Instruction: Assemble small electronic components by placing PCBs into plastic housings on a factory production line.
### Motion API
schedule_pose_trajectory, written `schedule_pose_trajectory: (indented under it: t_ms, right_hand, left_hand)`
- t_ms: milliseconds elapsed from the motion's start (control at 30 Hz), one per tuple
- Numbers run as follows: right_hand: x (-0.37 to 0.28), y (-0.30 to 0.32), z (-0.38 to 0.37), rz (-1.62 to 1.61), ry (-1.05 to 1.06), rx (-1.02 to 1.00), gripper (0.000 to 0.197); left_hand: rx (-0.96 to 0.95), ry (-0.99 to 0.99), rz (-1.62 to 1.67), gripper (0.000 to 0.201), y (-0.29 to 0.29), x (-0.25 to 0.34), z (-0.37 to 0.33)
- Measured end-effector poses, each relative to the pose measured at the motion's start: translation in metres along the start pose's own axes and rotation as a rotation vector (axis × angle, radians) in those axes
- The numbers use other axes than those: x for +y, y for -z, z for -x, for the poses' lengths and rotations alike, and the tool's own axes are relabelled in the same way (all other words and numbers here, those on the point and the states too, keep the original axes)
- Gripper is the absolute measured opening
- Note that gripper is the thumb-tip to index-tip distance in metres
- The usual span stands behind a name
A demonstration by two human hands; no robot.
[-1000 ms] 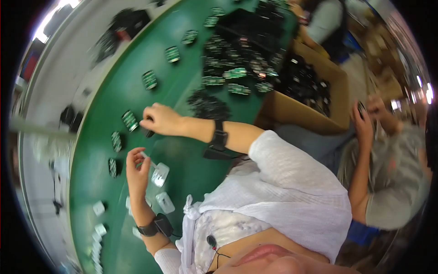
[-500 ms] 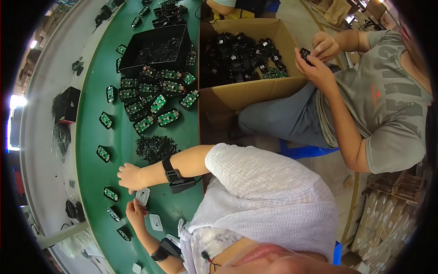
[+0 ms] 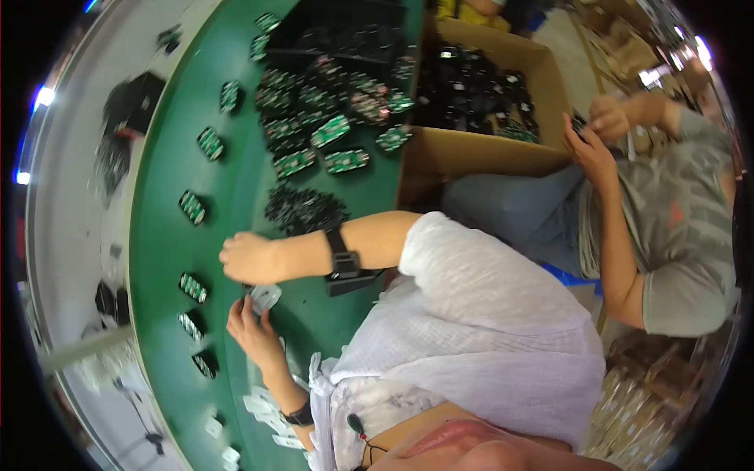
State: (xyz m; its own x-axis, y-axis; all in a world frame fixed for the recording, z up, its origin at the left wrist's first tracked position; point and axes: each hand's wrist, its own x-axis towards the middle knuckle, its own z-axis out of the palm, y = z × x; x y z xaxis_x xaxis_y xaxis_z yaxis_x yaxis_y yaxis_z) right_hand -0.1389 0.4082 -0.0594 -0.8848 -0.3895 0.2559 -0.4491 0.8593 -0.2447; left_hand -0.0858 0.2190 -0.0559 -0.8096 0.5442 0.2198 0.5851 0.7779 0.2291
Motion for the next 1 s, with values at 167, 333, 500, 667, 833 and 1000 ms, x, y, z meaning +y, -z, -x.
schedule_pose_trajectory:
  t_ms: [167,333,500,667,833,1000]
  right_hand:
    - [0.004,0.001,0.009,-0.010,0.030,0.102,0.014]
    - [0.004,0.010,0.012,-0.008,0.064,0.069,0.017]
    - [0.010,0.011,0.018,-0.040,0.098,0.085,0.023]
    - [0.013,0.003,0.022,-0.073,0.090,0.097,0.029]
    - [0.017,0.006,0.015,-0.035,0.166,0.140,0.028]
    - [0.023,0.027,0.031,-0.451,-0.064,0.169,0.038]
  left_hand:
    - [0.051,0.004,0.046,0.038,-0.007,0.017,0.004]
    - [0.097,0.083,0.056,0.039,-0.016,0.030,0.010]
    - [0.129,0.084,0.069,0.042,-0.014,0.035,0.010]
    - [0.123,0.087,0.091,0.043,-0.016,0.033,0.010]
    - [0.174,0.118,0.102,0.048,-0.023,0.027,0.012]
    - [0.221,0.141,0.142,0.054,-0.027,0.034,0.010]
